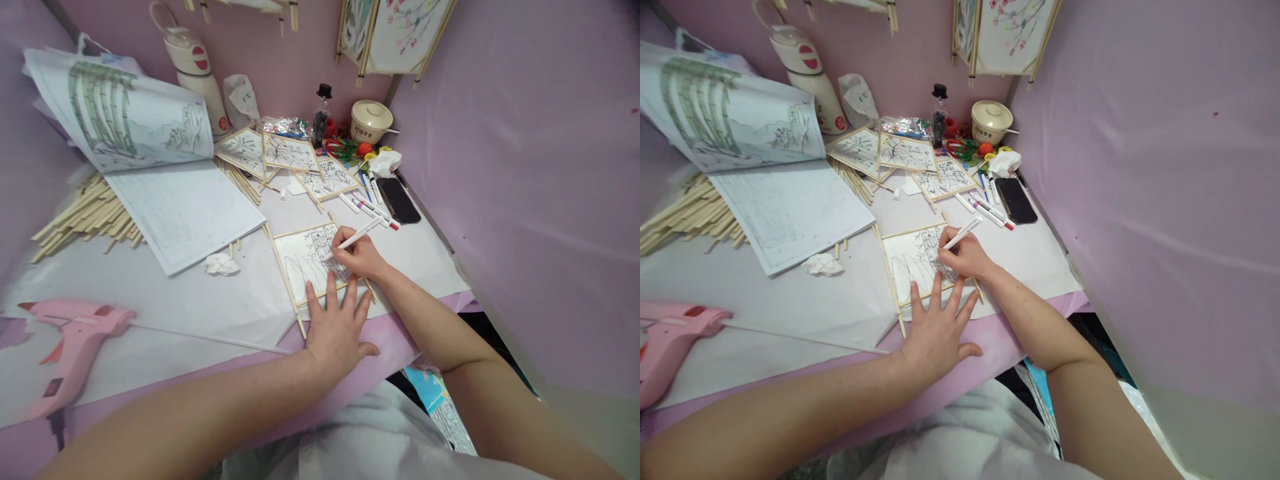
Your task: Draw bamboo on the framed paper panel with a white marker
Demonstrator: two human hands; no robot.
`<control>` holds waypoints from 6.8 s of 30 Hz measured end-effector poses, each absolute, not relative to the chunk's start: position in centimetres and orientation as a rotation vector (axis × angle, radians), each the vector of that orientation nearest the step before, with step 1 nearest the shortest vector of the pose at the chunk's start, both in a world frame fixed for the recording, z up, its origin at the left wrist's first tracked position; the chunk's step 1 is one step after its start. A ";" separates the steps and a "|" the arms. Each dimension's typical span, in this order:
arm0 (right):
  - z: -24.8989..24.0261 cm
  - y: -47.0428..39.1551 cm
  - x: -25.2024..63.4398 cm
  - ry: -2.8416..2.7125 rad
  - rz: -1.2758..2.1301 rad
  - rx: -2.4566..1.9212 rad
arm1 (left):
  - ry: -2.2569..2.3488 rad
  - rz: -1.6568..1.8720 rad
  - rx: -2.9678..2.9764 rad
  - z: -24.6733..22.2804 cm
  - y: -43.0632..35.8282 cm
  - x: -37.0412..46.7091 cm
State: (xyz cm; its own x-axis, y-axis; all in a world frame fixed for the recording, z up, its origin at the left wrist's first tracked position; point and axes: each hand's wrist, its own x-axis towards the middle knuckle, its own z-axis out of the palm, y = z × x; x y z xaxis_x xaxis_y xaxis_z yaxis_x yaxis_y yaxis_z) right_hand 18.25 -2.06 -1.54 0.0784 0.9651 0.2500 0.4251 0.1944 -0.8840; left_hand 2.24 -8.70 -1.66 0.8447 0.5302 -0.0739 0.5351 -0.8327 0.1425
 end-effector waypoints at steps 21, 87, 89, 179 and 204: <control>-1.5 -2.3 18.6 -1.598 0.716 -1.338 | 0.700 0.135 2.957 -2.1 -9.6 2.0; 2.5 -5.0 20.5 -1.159 0.273 -1.420 | 0.878 0.732 2.867 3.9 -2.4 -2.4; 2.9 -5.6 19.3 -1.128 0.371 -1.363 | 1.085 0.695 2.794 2.9 -0.2 -3.1; -1.1 -4.7 14.4 -1.460 0.615 -1.612 | 1.111 0.576 2.724 -1.8 1.8 -3.5; -0.2 -3.7 14.6 -1.418 0.563 -1.621 | 1.096 0.574 2.703 -1.7 1.8 -3.5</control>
State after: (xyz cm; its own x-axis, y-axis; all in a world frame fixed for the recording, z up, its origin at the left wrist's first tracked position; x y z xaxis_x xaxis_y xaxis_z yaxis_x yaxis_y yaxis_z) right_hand 14.55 -3.73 -0.16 0.2442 0.9470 0.2087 0.5457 0.0437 -0.8368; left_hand -3.46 1.81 -1.69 0.6559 0.6982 0.2867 0.6333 -0.7158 0.2944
